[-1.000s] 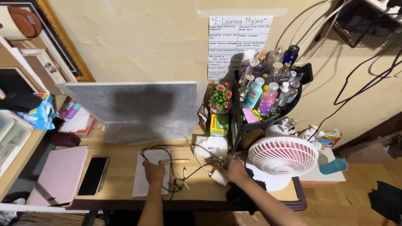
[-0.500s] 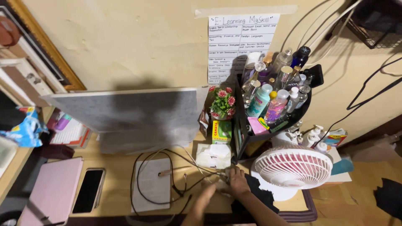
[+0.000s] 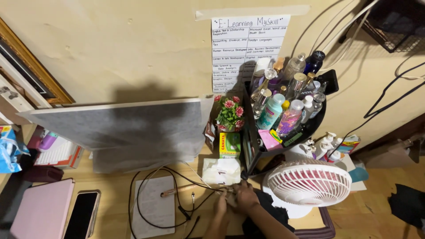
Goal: Organizing various handbags and purses into a hanging storage organizer and tidying charging cables.
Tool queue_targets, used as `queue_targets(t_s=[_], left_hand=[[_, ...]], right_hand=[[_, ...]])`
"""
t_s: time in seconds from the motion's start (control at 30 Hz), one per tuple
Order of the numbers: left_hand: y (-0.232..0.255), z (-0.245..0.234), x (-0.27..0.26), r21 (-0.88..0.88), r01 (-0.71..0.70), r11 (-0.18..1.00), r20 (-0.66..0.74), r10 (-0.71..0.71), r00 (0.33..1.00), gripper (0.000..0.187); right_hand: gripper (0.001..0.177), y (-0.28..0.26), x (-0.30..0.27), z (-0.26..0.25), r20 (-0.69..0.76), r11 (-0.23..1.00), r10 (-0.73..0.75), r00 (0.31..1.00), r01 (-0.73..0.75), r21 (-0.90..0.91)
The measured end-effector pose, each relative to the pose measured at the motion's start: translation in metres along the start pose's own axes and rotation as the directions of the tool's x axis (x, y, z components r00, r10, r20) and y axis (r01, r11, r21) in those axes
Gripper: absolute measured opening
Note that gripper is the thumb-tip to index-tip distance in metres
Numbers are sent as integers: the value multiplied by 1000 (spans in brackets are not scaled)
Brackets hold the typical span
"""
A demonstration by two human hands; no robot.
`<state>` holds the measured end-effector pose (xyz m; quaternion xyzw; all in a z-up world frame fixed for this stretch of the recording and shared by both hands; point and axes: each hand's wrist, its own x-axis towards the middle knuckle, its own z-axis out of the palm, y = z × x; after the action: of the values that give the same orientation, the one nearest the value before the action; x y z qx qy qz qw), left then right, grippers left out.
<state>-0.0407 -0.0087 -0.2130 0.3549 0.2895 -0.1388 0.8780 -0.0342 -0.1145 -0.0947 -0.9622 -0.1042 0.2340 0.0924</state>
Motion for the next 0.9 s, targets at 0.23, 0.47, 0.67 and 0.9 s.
queue_targets(t_s=[0.23, 0.47, 0.67, 0.9], left_hand=[[8, -16, 33, -151, 46, 988, -327, -94, 940, 44], [61, -29, 19, -503, -36, 864, -98, -16, 995, 24], [143, 38, -47, -582, -79, 809, -120, 11, 993, 27], [235, 114, -97, -713, -33, 700, 319, 365, 875, 38]], right_hand=[[81, -3, -3, 5, 8, 987, 109, 994, -109, 120], [89, -29, -38, -36, -71, 997, 53, 996, -56, -47], [98, -21, -44, -58, -261, 992, 21, 965, 13, 126], [85, -24, -26, -99, -495, 828, -117, 861, 360, 429]])
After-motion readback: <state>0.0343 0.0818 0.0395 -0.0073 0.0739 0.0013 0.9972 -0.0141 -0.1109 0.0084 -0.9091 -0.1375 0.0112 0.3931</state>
